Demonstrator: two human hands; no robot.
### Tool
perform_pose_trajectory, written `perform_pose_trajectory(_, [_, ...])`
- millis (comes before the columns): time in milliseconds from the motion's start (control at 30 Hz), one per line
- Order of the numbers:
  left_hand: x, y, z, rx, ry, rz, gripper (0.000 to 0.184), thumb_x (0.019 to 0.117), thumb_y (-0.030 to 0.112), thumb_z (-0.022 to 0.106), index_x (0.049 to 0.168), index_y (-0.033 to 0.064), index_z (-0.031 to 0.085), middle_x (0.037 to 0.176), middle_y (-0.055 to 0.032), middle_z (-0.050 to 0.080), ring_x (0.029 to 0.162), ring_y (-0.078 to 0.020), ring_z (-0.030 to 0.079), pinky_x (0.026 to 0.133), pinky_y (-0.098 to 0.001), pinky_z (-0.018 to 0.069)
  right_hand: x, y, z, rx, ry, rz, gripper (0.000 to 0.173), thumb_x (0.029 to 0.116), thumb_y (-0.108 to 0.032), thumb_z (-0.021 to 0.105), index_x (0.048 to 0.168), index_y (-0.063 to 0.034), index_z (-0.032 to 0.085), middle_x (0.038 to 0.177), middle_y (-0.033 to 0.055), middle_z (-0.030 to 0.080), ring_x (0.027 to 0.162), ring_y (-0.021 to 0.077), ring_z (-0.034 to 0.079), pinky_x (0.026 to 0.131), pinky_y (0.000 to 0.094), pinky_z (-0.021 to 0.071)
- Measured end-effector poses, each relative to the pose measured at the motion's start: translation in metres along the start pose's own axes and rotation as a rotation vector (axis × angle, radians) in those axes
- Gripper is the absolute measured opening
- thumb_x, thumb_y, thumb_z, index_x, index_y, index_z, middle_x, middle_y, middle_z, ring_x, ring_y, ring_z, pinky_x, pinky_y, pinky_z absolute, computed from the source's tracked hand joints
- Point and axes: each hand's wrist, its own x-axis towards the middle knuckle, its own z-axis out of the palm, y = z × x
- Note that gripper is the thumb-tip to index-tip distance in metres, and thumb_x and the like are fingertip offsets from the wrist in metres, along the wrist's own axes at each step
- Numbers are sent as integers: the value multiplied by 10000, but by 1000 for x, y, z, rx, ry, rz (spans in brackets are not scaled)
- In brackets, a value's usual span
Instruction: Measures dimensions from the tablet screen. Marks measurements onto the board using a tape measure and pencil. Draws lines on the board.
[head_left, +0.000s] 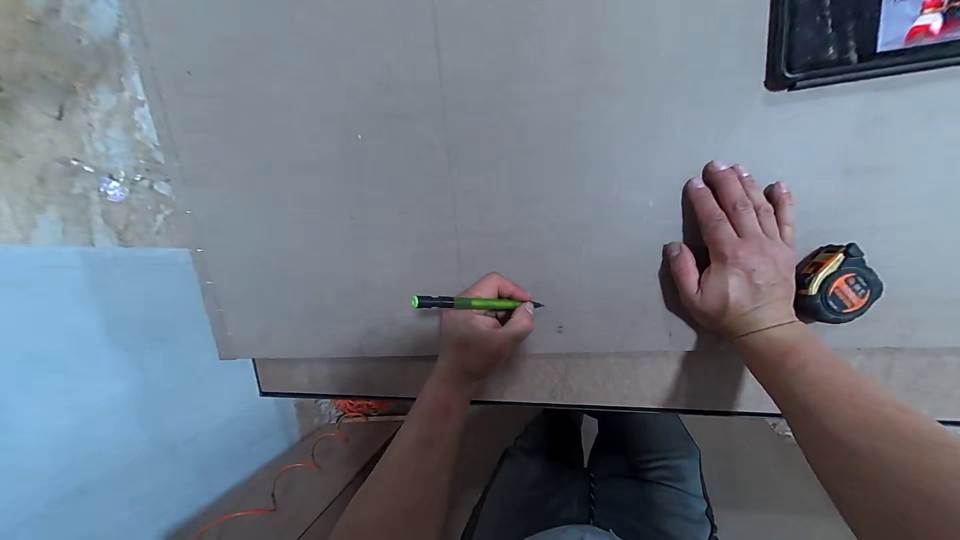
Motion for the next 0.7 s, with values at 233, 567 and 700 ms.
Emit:
perform_pose_trajectory(233, [-1,4,6,6,75,-43,87,904,82,717,991,75,712,806,6,716,574,-46,605,492,-190,508,2,1,-1,0,-8,-6,678,1019,-547,351,1593,-192,413,1686,40,323,1573,251,254,1276,586,124])
perform_pose_trajectory(567, [-2,4,3,-28,43,-66,77,893,71,718,969,79,724,724,12,685,524,-45,568,453,-183,468,1,0,-1,-3,-1,-7,668,1020,-535,346,1591,-195,418,1688,32,321,1575,248,251,1277,584,116])
perform_pose_trajectory(700, [12,4,4,-45,56,-65,83,880,84,708,959,62,723,741,3,707,554,-50,604,483,-206,500,1,1,1,-5,4,-4,665,1019,-538,353,1588,-200,424,1684,28,330,1573,240,256,1278,575,128])
